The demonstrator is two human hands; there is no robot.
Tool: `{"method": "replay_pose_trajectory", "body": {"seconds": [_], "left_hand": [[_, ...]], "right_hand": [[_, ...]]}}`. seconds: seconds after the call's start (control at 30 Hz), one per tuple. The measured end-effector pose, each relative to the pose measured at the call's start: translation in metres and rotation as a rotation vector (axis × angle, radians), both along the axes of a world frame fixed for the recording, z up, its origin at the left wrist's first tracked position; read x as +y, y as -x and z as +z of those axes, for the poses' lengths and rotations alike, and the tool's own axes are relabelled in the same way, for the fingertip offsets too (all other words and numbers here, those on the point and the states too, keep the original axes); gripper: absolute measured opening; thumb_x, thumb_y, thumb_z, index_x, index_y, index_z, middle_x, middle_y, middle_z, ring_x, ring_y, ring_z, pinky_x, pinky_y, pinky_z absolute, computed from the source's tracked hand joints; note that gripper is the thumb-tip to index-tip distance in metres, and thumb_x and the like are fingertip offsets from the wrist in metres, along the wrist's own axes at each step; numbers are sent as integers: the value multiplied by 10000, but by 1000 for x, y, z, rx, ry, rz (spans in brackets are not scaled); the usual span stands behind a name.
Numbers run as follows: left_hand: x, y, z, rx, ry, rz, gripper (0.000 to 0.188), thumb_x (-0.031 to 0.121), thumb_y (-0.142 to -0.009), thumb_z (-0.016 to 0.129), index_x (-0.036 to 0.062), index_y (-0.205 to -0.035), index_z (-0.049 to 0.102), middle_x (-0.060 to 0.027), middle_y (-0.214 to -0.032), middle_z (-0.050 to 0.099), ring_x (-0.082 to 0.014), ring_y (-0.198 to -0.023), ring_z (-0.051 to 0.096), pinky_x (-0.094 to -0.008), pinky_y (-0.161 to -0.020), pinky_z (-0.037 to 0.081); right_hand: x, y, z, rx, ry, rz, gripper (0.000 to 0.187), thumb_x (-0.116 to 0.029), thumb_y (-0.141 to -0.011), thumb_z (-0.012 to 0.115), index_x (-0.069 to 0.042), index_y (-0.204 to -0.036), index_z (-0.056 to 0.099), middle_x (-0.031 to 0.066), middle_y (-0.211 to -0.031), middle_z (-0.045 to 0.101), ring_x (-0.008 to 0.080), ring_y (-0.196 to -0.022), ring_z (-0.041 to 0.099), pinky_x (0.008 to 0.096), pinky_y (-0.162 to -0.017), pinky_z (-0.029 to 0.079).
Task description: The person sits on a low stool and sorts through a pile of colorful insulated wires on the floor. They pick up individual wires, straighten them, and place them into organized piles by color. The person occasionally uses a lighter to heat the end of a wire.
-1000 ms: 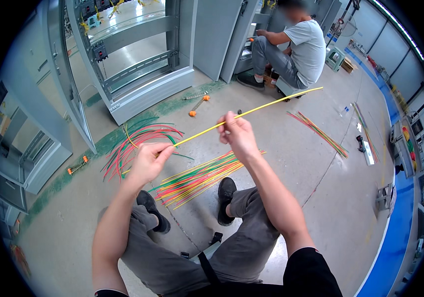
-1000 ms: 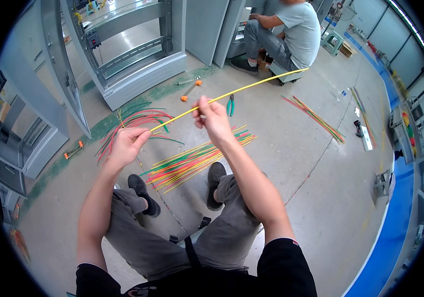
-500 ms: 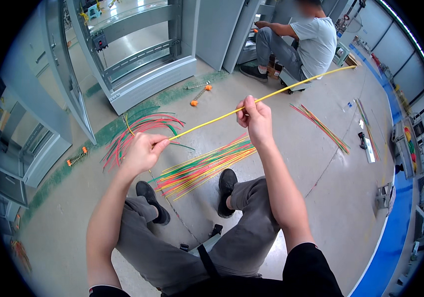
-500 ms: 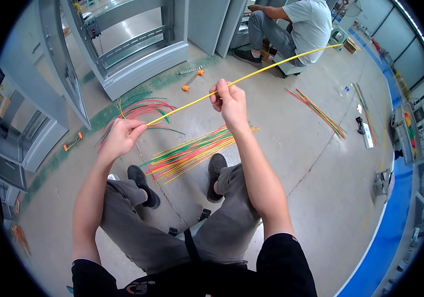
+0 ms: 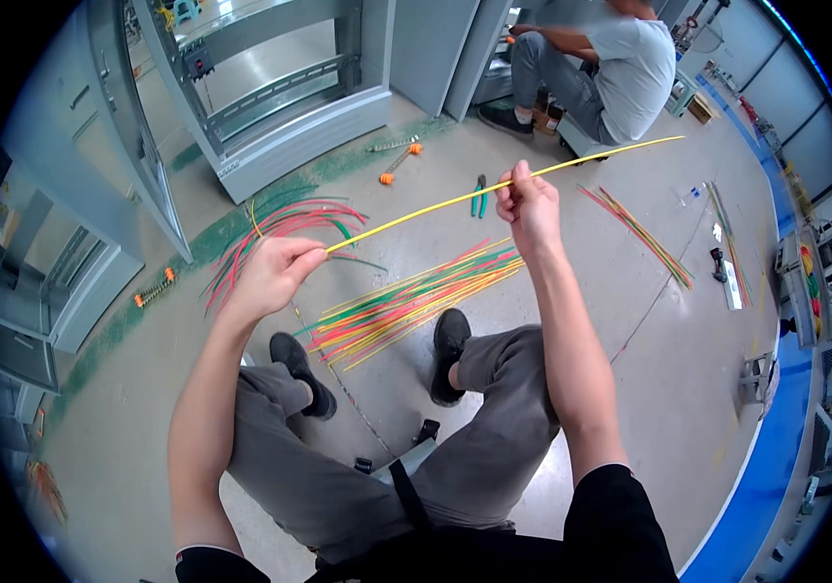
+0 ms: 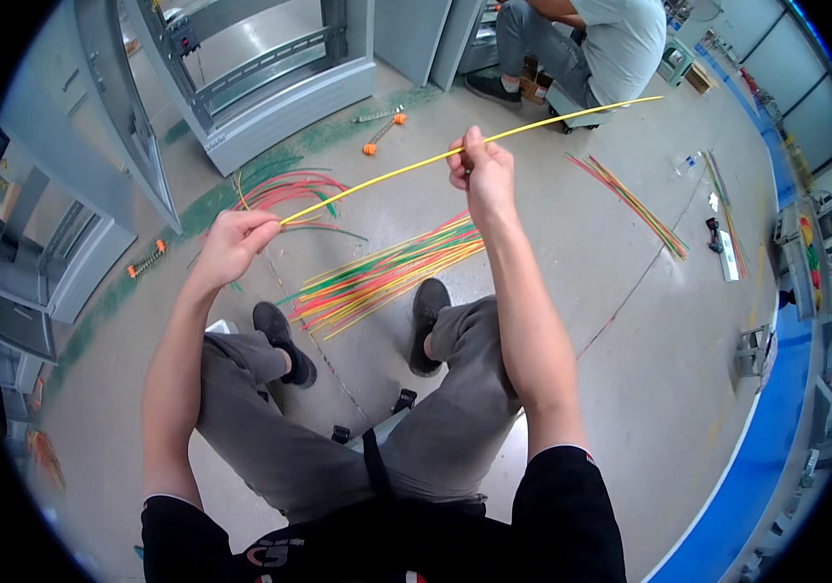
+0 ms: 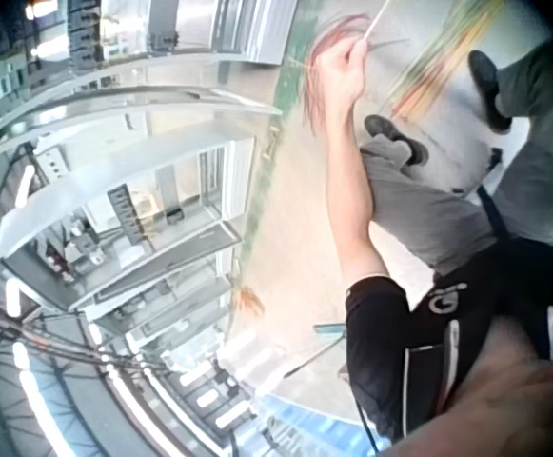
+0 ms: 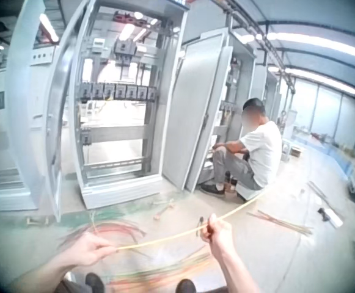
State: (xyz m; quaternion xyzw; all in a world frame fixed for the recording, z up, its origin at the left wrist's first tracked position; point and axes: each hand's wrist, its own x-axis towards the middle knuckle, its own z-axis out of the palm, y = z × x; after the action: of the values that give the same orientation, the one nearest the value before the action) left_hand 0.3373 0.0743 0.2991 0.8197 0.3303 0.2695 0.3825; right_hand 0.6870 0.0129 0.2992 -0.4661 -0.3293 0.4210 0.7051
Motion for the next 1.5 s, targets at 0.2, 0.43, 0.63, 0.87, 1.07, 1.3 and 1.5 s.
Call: {"method": "replay_pose_trajectory", "body": {"seconds": [0.2,0.43,0.63,0.87,1.07,1.3,1.5], "left_hand": [[3,-5,-9,132,42,-19,176,142,-888,584,-15,-896,665,-62,-553,455,-109,-533,425,-319,-502,349],[9,11,-17,149,226,-70,202,150,-914,567,-24,-899,669,-9,-686,574,-99,-629,485,-288,-574,400],[20,8,-44,131,153,-195,201,161,-902,586,-16,-929,679,-24,-682,606,-86,-627,524,-288,-576,425],[15,-30,-22,92,351,-77,204,149,-902,593,-27,-977,666,-10,-711,609,-75,-639,531,-258,-599,445],[65,15,-45,144,231,3,203,115,-904,588,-55,-987,662,0,-732,608,-68,-679,531,-250,-616,452],[59,99,-165,251,385,86,190,90,-860,625,-26,-999,683,-31,-702,620,-89,-655,546,-277,-617,460],[56,81,-291,228,579,-6,183,119,-865,631,-12,-982,685,-44,-706,636,-104,-661,555,-278,-614,459]], "right_hand": [[1,-7,-4,-33,14,11,355,-301,-999,462,-10,-818,552,24,-641,498,88,-537,404,229,-455,307],[-2,-22,-9,-35,97,-14,345,-300,-995,470,-12,-818,539,27,-650,484,88,-549,378,223,-462,296],[-3,-32,-19,-30,113,-53,341,-287,-995,466,-15,-811,559,11,-635,490,68,-524,375,217,-452,289],[23,43,-41,19,269,97,375,-333,-997,457,-9,-846,568,31,-662,525,109,-563,454,251,-515,391],[30,-49,-64,59,260,-57,411,-380,-1009,397,-27,-897,572,26,-704,519,105,-602,450,258,-535,401],[19,-106,-160,278,404,-289,334,-322,-1022,366,-69,-838,482,19,-677,464,103,-566,364,249,-453,292],[17,-127,-294,138,656,-360,342,-345,-1016,397,-90,-819,511,-16,-595,405,83,-466,293,226,-410,252]]}}
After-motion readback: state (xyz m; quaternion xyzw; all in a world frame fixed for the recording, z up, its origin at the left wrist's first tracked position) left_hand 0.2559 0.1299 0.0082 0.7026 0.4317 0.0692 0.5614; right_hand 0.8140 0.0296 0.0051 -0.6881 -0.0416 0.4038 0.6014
